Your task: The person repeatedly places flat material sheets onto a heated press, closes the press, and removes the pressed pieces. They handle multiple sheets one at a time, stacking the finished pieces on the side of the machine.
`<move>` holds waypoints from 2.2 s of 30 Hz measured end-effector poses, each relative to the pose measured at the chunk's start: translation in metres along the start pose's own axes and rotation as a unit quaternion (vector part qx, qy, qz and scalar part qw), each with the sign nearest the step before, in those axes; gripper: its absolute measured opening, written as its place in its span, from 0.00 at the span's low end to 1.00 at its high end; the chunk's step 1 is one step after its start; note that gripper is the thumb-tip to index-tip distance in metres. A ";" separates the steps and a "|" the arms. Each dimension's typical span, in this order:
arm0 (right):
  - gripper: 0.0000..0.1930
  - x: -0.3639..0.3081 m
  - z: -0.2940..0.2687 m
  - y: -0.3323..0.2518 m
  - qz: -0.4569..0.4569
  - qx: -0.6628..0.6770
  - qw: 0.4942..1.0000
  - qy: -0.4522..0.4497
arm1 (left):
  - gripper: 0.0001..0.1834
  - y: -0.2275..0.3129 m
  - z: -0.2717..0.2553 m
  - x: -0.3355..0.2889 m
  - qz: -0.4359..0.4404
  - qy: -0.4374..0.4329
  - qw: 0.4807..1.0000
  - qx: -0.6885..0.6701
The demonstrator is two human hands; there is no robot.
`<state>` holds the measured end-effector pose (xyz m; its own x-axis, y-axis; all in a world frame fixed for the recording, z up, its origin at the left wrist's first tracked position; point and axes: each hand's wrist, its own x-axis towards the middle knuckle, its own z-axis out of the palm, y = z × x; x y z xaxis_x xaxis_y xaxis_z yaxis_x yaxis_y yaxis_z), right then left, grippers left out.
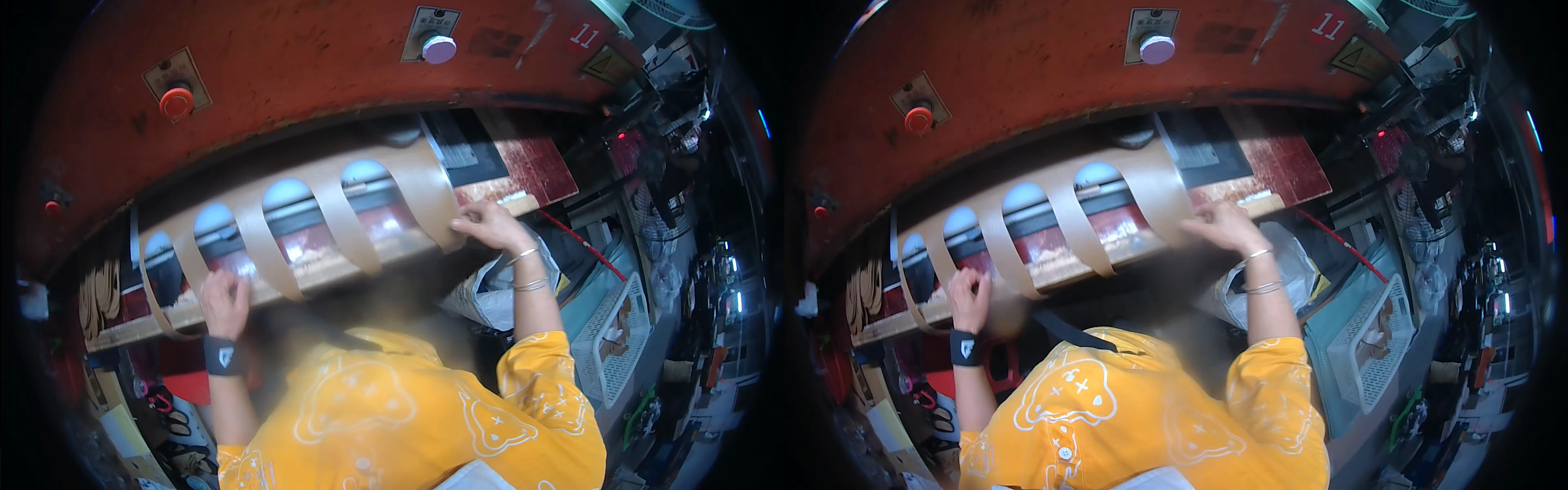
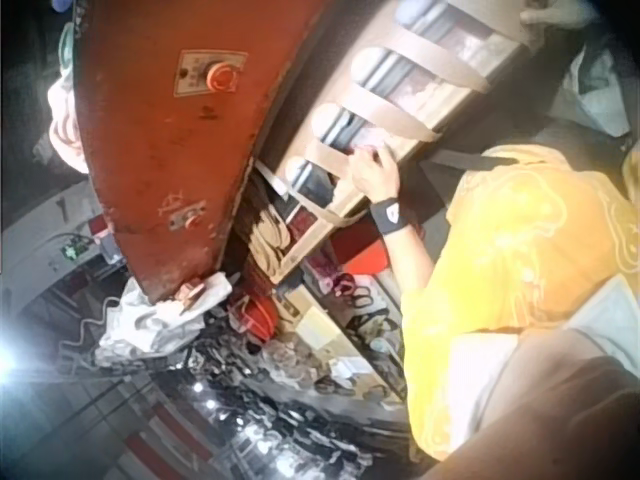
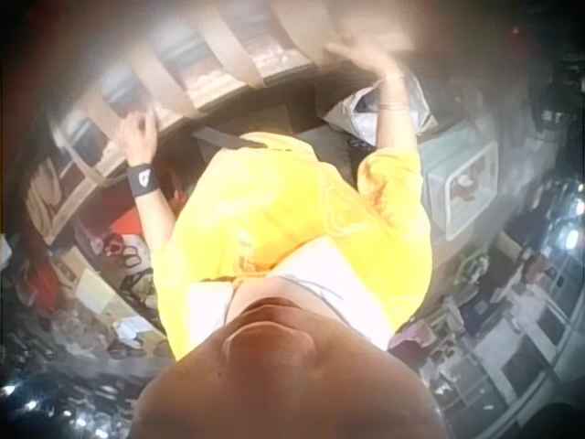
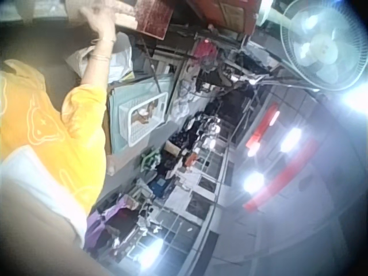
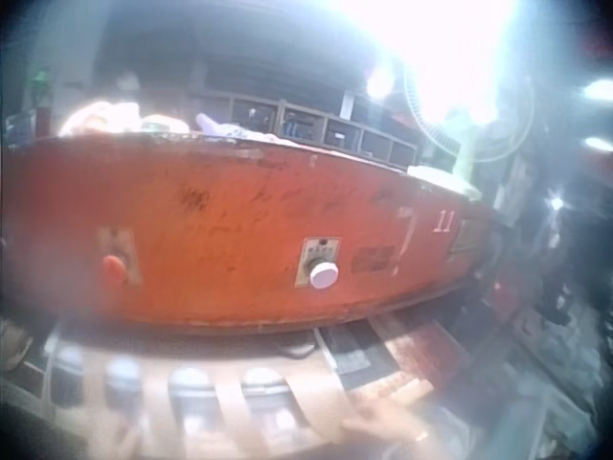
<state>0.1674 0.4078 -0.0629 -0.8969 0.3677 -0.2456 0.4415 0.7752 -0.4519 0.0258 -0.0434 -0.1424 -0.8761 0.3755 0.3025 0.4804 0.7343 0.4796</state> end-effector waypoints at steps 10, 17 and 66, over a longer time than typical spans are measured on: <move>0.41 0.020 0.030 -0.096 -0.172 -0.113 0.960 0.189 | 0.05 0.019 -0.083 -0.090 -0.087 -0.056 0.967 -0.234; 0.34 -0.008 0.028 -0.074 -0.173 -0.026 0.974 0.144 | 0.02 -0.052 -0.102 -0.144 -0.156 0.131 0.955 -0.218; 0.18 -0.154 0.083 0.045 -0.040 0.697 0.694 -0.178 | 0.38 0.265 0.058 -0.058 0.342 -0.178 0.917 -0.105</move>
<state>0.3273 0.3434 -0.1171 -0.9668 0.0103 -0.2552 0.2068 -0.5545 -0.8060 0.2019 0.1627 -0.0809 -0.3074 0.8953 0.3225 0.8872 0.1471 0.4373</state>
